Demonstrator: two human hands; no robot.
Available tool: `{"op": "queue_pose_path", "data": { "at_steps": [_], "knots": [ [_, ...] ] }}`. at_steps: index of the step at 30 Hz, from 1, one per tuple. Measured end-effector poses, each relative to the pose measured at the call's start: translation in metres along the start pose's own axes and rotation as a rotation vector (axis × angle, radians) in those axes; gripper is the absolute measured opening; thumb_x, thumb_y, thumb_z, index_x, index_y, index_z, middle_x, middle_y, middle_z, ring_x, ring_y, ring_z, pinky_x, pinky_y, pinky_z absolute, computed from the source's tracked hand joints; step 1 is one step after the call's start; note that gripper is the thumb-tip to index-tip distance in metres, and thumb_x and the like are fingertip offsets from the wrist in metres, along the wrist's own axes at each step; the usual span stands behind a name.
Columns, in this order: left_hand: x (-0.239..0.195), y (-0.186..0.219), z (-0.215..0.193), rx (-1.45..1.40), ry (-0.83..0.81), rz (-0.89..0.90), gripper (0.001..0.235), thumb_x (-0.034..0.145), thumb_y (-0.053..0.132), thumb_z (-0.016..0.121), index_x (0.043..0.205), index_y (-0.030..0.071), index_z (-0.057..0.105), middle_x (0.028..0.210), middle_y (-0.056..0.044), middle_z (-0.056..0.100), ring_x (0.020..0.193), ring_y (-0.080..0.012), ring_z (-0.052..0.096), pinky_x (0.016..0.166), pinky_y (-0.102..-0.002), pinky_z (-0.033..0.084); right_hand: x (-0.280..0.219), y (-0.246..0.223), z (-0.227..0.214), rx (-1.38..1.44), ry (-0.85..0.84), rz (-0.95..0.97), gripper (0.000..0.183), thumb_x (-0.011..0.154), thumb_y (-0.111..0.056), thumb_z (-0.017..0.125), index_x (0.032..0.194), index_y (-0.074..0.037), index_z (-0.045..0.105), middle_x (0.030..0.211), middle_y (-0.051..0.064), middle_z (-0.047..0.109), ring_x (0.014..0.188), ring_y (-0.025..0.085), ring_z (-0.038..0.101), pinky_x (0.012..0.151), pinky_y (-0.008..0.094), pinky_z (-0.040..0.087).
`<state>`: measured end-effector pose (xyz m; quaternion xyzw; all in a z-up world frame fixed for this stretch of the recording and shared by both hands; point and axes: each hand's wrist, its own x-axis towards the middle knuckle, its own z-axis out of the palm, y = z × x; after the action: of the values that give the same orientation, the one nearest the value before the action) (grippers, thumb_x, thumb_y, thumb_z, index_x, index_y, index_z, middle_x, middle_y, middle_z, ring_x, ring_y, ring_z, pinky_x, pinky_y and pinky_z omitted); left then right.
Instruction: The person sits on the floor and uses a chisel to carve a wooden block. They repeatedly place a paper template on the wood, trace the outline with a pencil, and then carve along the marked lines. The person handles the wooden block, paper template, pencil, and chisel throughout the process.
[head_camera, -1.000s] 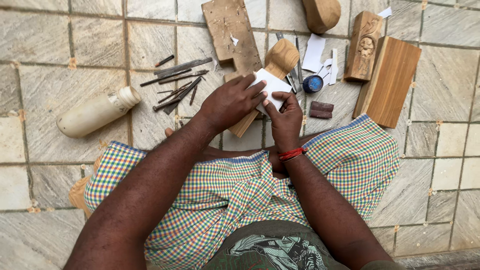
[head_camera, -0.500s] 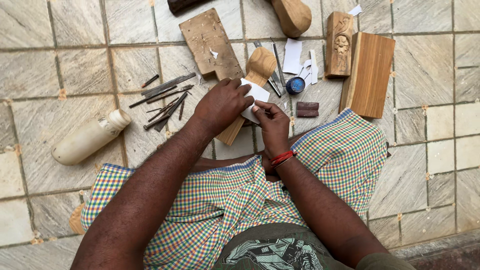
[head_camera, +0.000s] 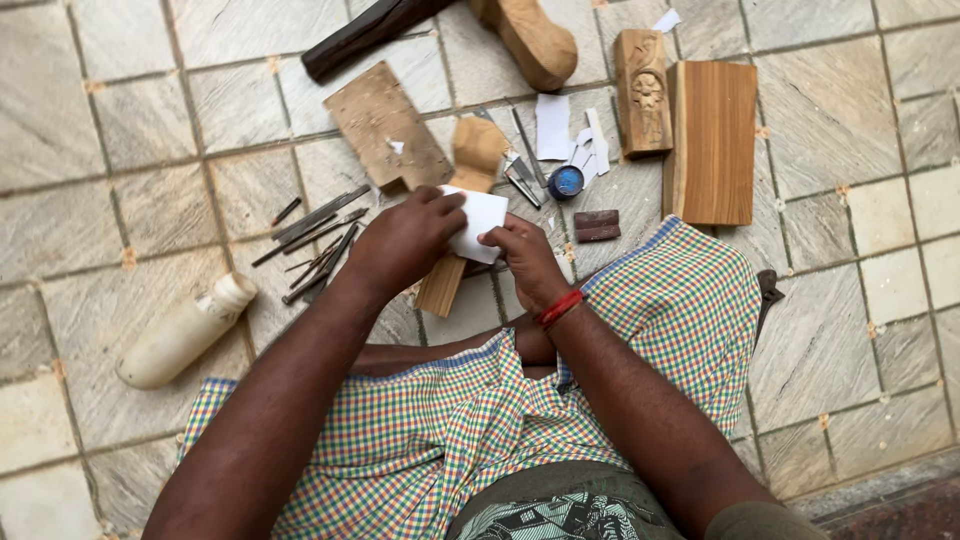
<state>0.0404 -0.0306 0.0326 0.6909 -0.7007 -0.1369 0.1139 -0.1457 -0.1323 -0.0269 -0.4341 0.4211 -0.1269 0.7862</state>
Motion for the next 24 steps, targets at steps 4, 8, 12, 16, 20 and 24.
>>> {"op": "queue_pose_path", "data": {
  "at_steps": [4, 8, 12, 16, 20, 24],
  "knots": [
    [-0.010, -0.001, -0.001, -0.078, 0.011, -0.072, 0.032, 0.078, 0.017, 0.085, 0.109, 0.011, 0.076, 0.138, -0.007, 0.066, 0.125, -0.0313, 0.060, 0.097, -0.044, 0.058, 0.019, -0.005, -0.006, -0.072, -0.141, 0.015, 0.025, 0.085, -0.013, 0.068, 0.105, 0.000, 0.077, 0.094, 0.001, 0.073, 0.087, 0.009, 0.061, 0.081, 0.027, 0.048],
    [-0.008, 0.004, 0.002, -0.067, 0.028, -0.140, 0.029, 0.081, 0.019, 0.084, 0.109, 0.012, 0.077, 0.134, -0.008, 0.068, 0.123, -0.0291, 0.062, 0.094, -0.042, 0.058, 0.033, -0.012, -0.009, -0.148, -0.207, 0.017, 0.022, 0.088, -0.014, 0.070, 0.102, 0.003, 0.076, 0.092, 0.002, 0.072, 0.086, 0.008, 0.061, 0.080, 0.026, 0.049],
    [-0.017, 0.012, 0.011, -0.064, 0.071, -0.203, 0.027, 0.084, 0.017, 0.083, 0.110, 0.011, 0.078, 0.135, -0.008, 0.069, 0.123, -0.0266, 0.063, 0.089, -0.039, 0.060, 0.039, -0.004, -0.006, -0.195, -0.155, 0.097, 0.024, 0.086, -0.020, 0.070, 0.103, -0.004, 0.077, 0.090, 0.003, 0.077, 0.082, 0.010, 0.069, 0.076, 0.026, 0.054],
    [-0.013, 0.011, 0.012, -0.101, 0.113, -0.212, 0.026, 0.084, 0.018, 0.083, 0.109, 0.012, 0.078, 0.133, -0.006, 0.070, 0.123, -0.0232, 0.063, 0.090, -0.036, 0.061, 0.072, -0.024, 0.001, -0.312, 0.081, -0.097, 0.044, 0.098, -0.034, 0.074, 0.118, 0.005, 0.072, 0.100, 0.010, 0.068, 0.086, 0.017, 0.062, 0.072, 0.032, 0.051],
    [-0.017, 0.009, 0.019, -0.081, 0.110, -0.158, 0.028, 0.082, 0.018, 0.082, 0.109, 0.012, 0.079, 0.135, -0.008, 0.068, 0.125, -0.0269, 0.061, 0.089, -0.038, 0.061, 0.106, -0.045, 0.020, -0.472, -0.038, -0.083, 0.061, 0.087, -0.037, 0.078, 0.135, -0.003, 0.062, 0.116, 0.011, 0.072, 0.099, 0.018, 0.072, 0.084, 0.031, 0.060],
    [-0.019, 0.011, 0.021, -0.117, 0.172, -0.179, 0.026, 0.084, 0.018, 0.081, 0.109, 0.011, 0.078, 0.138, -0.009, 0.066, 0.128, -0.0290, 0.059, 0.090, -0.039, 0.060, 0.111, -0.073, 0.034, -0.470, -0.191, -0.060, 0.069, 0.079, -0.033, 0.087, 0.134, 0.000, 0.062, 0.120, 0.015, 0.074, 0.105, 0.022, 0.075, 0.091, 0.033, 0.062]
  ]
}}
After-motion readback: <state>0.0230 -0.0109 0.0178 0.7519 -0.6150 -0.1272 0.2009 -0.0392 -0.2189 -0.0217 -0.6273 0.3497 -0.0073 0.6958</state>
